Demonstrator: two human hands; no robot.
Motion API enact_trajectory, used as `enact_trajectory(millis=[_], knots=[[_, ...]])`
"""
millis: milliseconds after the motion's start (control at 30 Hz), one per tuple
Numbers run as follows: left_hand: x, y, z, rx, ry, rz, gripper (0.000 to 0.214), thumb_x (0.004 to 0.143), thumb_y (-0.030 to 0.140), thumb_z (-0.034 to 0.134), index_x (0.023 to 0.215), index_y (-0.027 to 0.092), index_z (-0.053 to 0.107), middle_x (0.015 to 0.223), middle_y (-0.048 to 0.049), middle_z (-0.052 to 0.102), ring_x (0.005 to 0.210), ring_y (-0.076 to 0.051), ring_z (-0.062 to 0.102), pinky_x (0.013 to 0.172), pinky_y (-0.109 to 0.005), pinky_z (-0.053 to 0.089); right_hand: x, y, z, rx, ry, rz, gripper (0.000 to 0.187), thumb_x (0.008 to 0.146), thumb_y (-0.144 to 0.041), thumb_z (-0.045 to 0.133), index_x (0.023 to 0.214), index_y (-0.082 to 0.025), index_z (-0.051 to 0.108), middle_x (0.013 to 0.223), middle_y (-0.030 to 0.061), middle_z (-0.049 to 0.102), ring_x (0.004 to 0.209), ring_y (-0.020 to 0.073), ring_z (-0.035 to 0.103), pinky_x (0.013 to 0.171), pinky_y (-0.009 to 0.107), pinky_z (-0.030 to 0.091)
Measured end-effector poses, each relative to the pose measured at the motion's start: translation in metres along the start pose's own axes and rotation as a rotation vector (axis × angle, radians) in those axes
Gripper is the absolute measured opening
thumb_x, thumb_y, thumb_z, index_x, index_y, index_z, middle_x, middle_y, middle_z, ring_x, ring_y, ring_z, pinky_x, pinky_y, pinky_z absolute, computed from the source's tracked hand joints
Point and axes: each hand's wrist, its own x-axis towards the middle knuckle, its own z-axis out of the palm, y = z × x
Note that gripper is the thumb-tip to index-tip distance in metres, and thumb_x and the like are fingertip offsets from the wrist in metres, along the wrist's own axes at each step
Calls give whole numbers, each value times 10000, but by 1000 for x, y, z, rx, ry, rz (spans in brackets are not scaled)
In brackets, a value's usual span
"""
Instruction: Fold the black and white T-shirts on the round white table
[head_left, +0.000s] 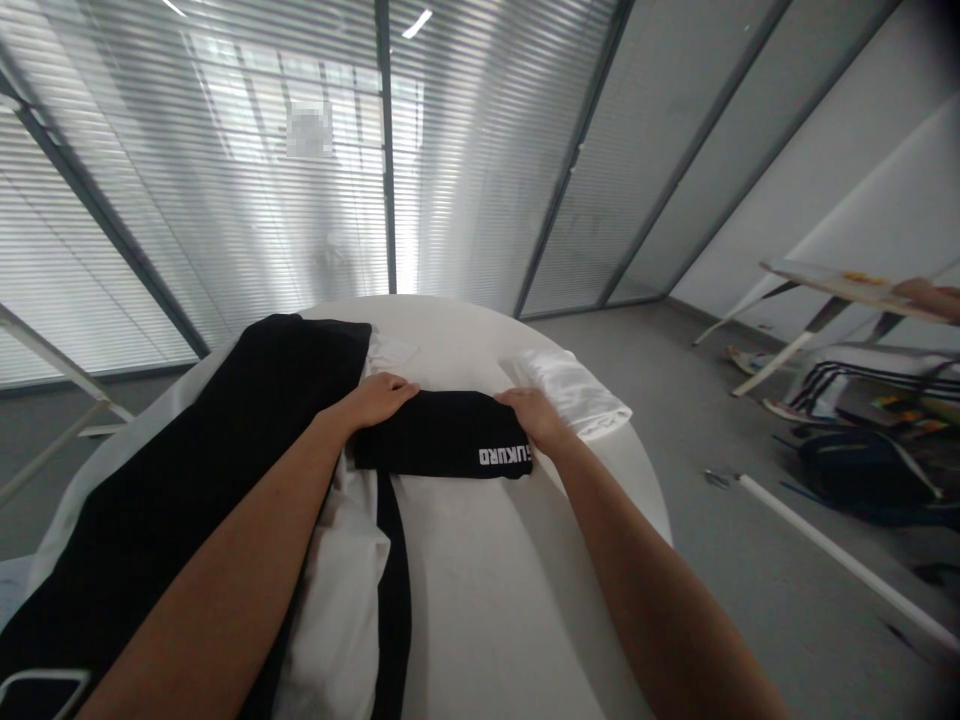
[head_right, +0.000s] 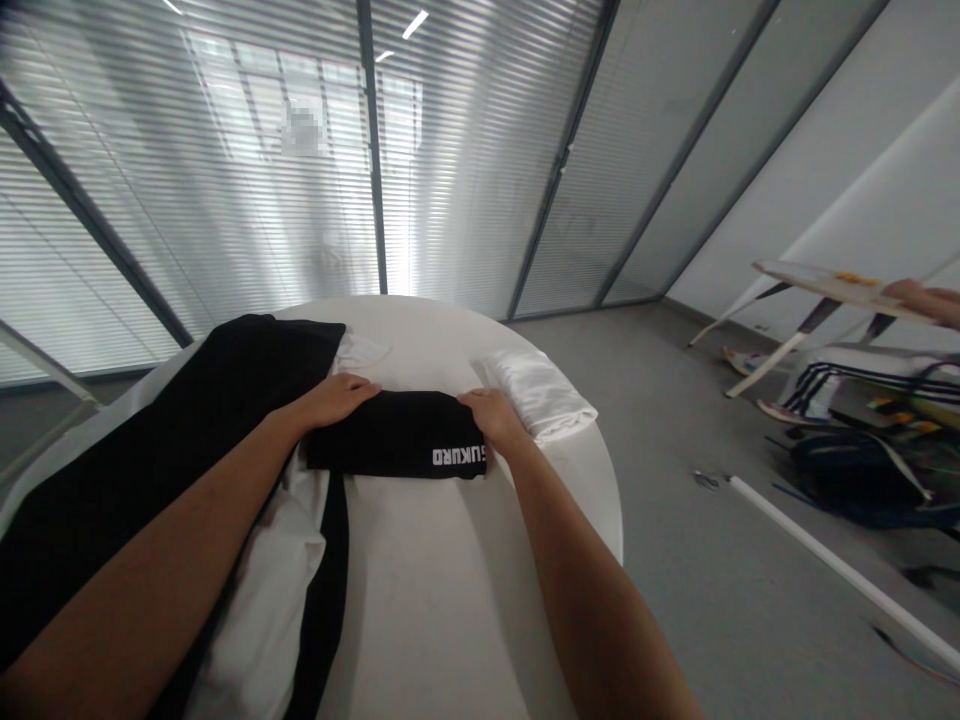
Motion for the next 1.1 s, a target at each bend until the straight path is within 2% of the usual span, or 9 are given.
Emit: enact_trajectory(millis=[200, 367, 433, 500, 567, 667, 833, 967, 1100], knots=[[1, -3, -3, -29, 3, -103, 562, 869, 618, 397, 629, 177, 650, 646, -55, 670, 631, -192, 616, 625, -293, 424, 3, -5, 3, -70, 154, -7, 330, 882, -441, 447, 697, -223, 612, 758, 69, 687, 818, 239, 627, 840, 374, 465], [1, -8, -4, 275, 48, -183, 514, 883, 577, 366, 799, 196, 701, 906, -99, 721, 845, -259, 657, 718, -329, 439, -2, -10, 9, -132, 315, 14, 329, 884, -474, 430, 833, -205, 612, 845, 65, 675, 832, 239, 611, 834, 393, 458], [1, -7, -4, 349, 46, -179, 495, 894, 545, 352, 851, 195, 699, 986, -115, 717, 898, -272, 654, 744, -338, 444, -7, -11, 10, -142, 354, -70, 334, 893, -476, 438, 956, -201, 616, 938, 68, 681, 908, 238, 616, 870, 394, 454], [1, -5, -3, 359, 55, -133, 495, 909, 523, 333, 851, 182, 687, 991, -127, 714, 913, -263, 653, 779, -335, 447, -12, -13, 11, -146, 276, -220, 356, 912, -478, 444, 1101, -217, 597, 1094, 67, 669, 1030, 223, 602, 933, 378, 437], [1, -3, -3, 324, 46, -81, 517, 924, 524, 308, 851, 170, 678, 979, -133, 714, 908, -249, 653, 812, -327, 444, -16, -15, 12, -206, 95, -330, 369, 923, -471, 460, 1183, -239, 584, 1199, 60, 643, 1119, 210, 573, 993, 367, 408], [0, -2, -1, 270, -1, -56, 560, 937, 546, 274, 857, 160, 673, 951, -141, 714, 868, -241, 655, 818, -329, 443, -18, -15, 13, -407, -59, -323, 349, 950, -451, 436, 1169, -257, 627, 1190, 67, 647, 1140, 231, 562, 1030, 403, 370], [-1, -6, 2, 279, 0, -82, 587, 934, 570, 267, 859, 154, 674, 927, -151, 713, 842, -246, 655, 802, -337, 441, -16, -10, 10, -696, 26, -241, 391, 990, -379, 334, 1059, -245, 695, 1144, 129, 644, 1088, 305, 553, 973, 505, 367], [-1, -6, 0, 286, 35, -102, 542, 919, 556, 311, 849, 159, 673, 927, -148, 708, 834, -247, 650, 799, -341, 435, -15, -9, 6, -841, 76, -241, 335, 959, -244, 378, 916, -197, 708, 980, 163, 670, 1015, 292, 559, 930, 440, 398], [-1, -3, -7, 169, 32, -98, 505, 898, 545, 353, 707, 173, 634, 770, -101, 684, 726, -224, 627, 709, -321, 430, -14, -9, 4, -786, 193, -243, 359, 963, -211, 336, 1043, -165, 682, 1056, 170, 673, 1062, 289, 556, 958, 414, 393]])
